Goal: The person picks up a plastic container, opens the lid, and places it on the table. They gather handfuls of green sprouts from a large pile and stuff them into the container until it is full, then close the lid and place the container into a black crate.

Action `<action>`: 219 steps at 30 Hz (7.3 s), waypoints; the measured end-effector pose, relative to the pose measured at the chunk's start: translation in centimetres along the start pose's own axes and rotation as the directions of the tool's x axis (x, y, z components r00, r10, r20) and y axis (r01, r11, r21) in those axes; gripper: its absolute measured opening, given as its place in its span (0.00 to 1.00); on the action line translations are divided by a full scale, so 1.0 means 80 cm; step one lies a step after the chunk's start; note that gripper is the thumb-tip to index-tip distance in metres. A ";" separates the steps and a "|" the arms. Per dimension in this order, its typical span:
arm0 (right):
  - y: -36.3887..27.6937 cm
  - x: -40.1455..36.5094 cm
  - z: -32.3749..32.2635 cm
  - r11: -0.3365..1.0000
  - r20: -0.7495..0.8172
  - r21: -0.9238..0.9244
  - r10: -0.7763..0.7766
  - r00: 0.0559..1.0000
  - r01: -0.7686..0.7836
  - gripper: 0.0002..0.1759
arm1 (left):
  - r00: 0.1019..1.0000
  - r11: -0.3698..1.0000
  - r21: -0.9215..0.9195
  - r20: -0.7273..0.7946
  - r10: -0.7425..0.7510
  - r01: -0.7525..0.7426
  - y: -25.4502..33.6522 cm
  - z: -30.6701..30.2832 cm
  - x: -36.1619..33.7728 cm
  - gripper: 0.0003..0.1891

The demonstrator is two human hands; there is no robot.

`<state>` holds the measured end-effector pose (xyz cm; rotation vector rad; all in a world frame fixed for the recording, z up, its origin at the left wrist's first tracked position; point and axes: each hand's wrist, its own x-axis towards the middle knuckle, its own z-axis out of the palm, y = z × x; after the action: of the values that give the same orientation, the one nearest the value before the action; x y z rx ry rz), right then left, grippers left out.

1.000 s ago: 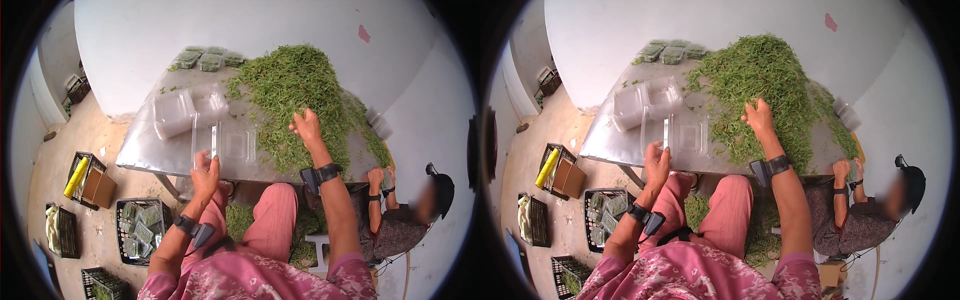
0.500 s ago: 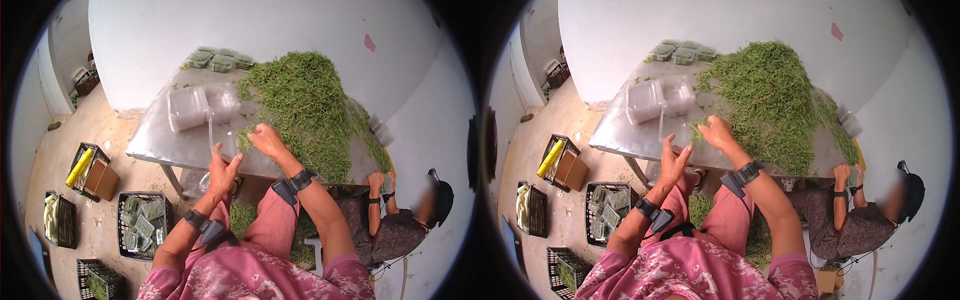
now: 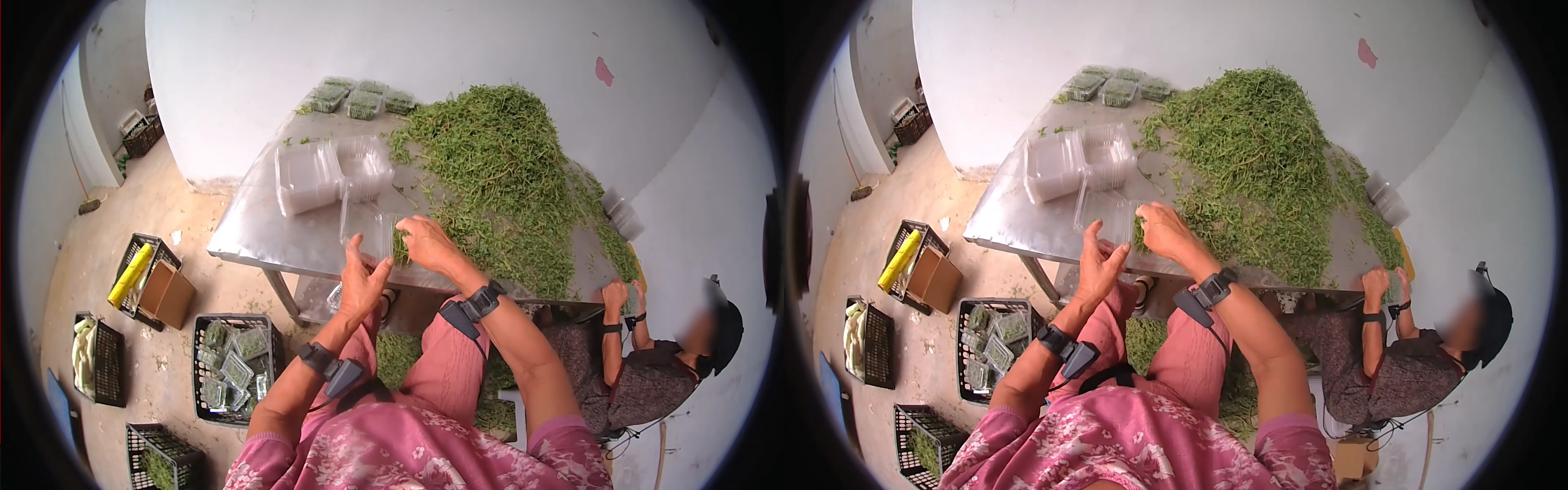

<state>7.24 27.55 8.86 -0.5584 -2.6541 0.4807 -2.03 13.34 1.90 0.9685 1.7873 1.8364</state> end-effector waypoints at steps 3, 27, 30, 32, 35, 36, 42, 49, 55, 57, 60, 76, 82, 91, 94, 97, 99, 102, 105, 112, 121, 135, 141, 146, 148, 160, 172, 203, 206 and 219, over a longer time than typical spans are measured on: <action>0.015 0.008 0.020 1.000 0.057 0.009 -0.005 0.998 0.005 0.19 | 0.993 0.993 0.020 0.005 0.119 -0.119 -0.014 0.002 0.004 0.36; 0.035 0.000 -0.045 0.989 -0.250 -0.028 -0.150 0.957 0.147 0.06 | 0.993 0.993 0.053 -0.060 0.104 -0.101 -0.016 0.013 0.026 0.26; 0.080 -0.008 -0.076 1.000 -0.291 -0.017 0.012 0.957 -0.018 0.03 | 0.964 0.971 0.104 -0.139 0.227 -0.214 -0.017 0.019 0.022 0.26; 0.124 -0.020 -0.083 0.985 -0.230 -0.030 0.160 0.960 -0.171 0.05 | 0.957 0.963 0.153 -0.153 0.247 -0.224 -0.013 0.021 0.019 0.26; 0.164 -0.036 -0.086 0.888 -0.070 -0.045 0.455 0.888 -0.459 0.08 | 0.973 0.964 0.213 -0.126 0.192 -0.162 -0.005 0.018 0.016 0.28; 0.177 -0.041 -0.082 0.879 -0.083 -0.132 0.451 0.888 -0.459 0.08 | 0.972 0.960 0.223 -0.123 0.200 -0.170 -0.008 0.019 0.017 0.29; 0.218 -0.057 -0.060 0.789 -0.073 -0.388 0.489 0.869 -0.477 0.06 | 0.951 0.937 0.254 -0.128 0.280 -0.242 -0.016 0.021 0.016 0.30; 0.200 -0.049 -0.090 0.862 -0.134 -0.211 0.441 0.887 -0.461 0.02 | 0.949 0.936 0.249 -0.126 0.288 -0.251 -0.011 0.021 0.014 0.31; 0.214 -0.051 -0.090 0.830 0.054 -0.294 0.509 0.859 -0.473 0.02 | 0.957 0.941 0.256 -0.130 0.260 -0.221 -0.012 0.021 0.013 0.30; 0.218 -0.054 -0.082 0.820 0.106 -0.318 0.530 0.841 -0.476 0.02 | 0.970 0.958 0.234 -0.133 0.202 -0.167 -0.004 0.020 0.012 0.28; 0.219 -0.063 -0.077 0.855 0.064 -0.253 0.482 0.874 -0.453 0.02 | 0.965 0.955 0.232 -0.143 0.219 -0.183 -0.007 0.020 0.014 0.28; 0.156 -0.015 -0.078 0.922 -0.158 0.014 0.385 0.909 -0.388 0.03 | 0.941 0.934 0.256 -0.167 0.296 -0.248 -0.013 0.023 0.017 0.28; 0.169 0.004 -0.066 0.882 -0.172 0.062 0.471 0.865 -0.468 0.07 | 0.949 0.939 0.257 -0.152 0.275 -0.231 -0.009 0.022 0.016 0.28; 0.199 0.014 -0.038 0.792 -0.036 -0.239 0.571 0.820 -0.562 0.14 | 0.969 0.963 0.211 -0.144 0.199 -0.166 0.001 0.020 0.014 0.25; 0.209 0.013 -0.036 0.847 -0.018 -0.227 0.489 0.872 -0.480 0.10 | 0.976 0.970 0.205 -0.145 0.161 -0.130 0.002 0.021 0.013 0.25; 0.214 0.008 -0.037 0.906 -0.051 -0.091 0.411 0.910 -0.414 0.10 | 0.974 0.966 0.210 -0.137 0.182 -0.151 0.000 0.020 0.013 0.24; 0.213 0.008 -0.040 0.926 -0.089 -0.015 0.375 0.923 -0.377 0.09 | 0.959 0.951 0.228 -0.143 0.243 -0.208 -0.005 0.021 0.015 0.26; 0.203 0.010 -0.051 0.926 -0.130 0.001 0.374 0.919 -0.377 0.07 | 0.951 0.946 0.225 -0.151 0.272 -0.234 -0.008 0.023 0.016 0.27; 0.188 0.017 -0.056 0.893 -0.134 0.014 0.447 0.884 -0.449 0.09 | 0.951 0.946 0.225 -0.146 0.271 -0.235 -0.007 0.022 0.016 0.27; 0.183 0.037 -0.042 0.779 -0.002 -0.119 0.620 0.785 -0.616 0.20 | 0.958 0.948 0.236 -0.134 0.252 -0.216 -0.009 0.020 0.017 0.28; 0.159 0.037 -0.037 0.777 0.027 -0.209 0.612 0.790 -0.594 0.26 | 0.966 0.951 0.247 -0.132 0.223 -0.186 -0.007 0.020 0.016 0.28; 0.178 0.031 -0.051 0.774 -0.083 -0.046 0.627 0.775 -0.631 0.26 | 0.965 0.951 0.228 -0.112 0.236 -0.206 -0.012 0.018 0.017 0.27; 0.167 0.012 -0.076 0.790 -0.073 -0.019 0.610 0.789 -0.612 0.24 | 0.964 0.951 0.226 -0.116 0.240 -0.210 -0.010 0.018 0.016 0.27; 0.172 0.000 -0.073 0.788 -0.032 -0.145 0.600 0.799 -0.598 0.29 | 0.957 0.943 0.240 -0.121 0.264 -0.230 -0.014 0.020 0.017 0.27; 0.172 -0.005 -0.067 0.785 0.005 -0.164 0.606 0.795 -0.597 0.31 | 0.960 0.946 0.235 -0.120 0.254 -0.221 -0.013 0.020 0.016 0.27; 0.179 -0.016 -0.045 0.829 -0.046 -0.145 0.539 0.841 -0.540 0.31 | 0.966 0.948 0.243 -0.105 0.238 -0.208 -0.016 0.019 0.016 0.27; 0.094 -0.012 -0.087 0.797 -0.036 0.329 0.547 0.836 -0.507 0.17 | 0.970 0.951 0.246 -0.111 0.217 -0.184 -0.019 0.021 0.016 0.28; 0.031 -0.019 -0.039 0.767 0.116 0.380 0.514 0.850 -0.516 0.14 | 0.955 0.917 0.321 -0.098 0.281 -0.237 -0.020 0.020 0.013 0.23; 0.026 -0.022 -0.039 0.767 0.129 0.345 0.531 0.837 -0.540 0.14 | 0.957 0.919 0.318 -0.090 0.275 -0.234 -0.019 0.020 0.011 0.22; 0.040 -0.033 -0.025 0.846 0.057 0.219 0.487 0.872 -0.487 0.18 | 0.971 0.906 0.373 -0.044 0.234 -0.201 -0.007 0.018 0.009 0.15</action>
<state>11.32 29.66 8.55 -1.1651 -2.3890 0.9145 -1.57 14.93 1.40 1.2880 2.2079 1.7242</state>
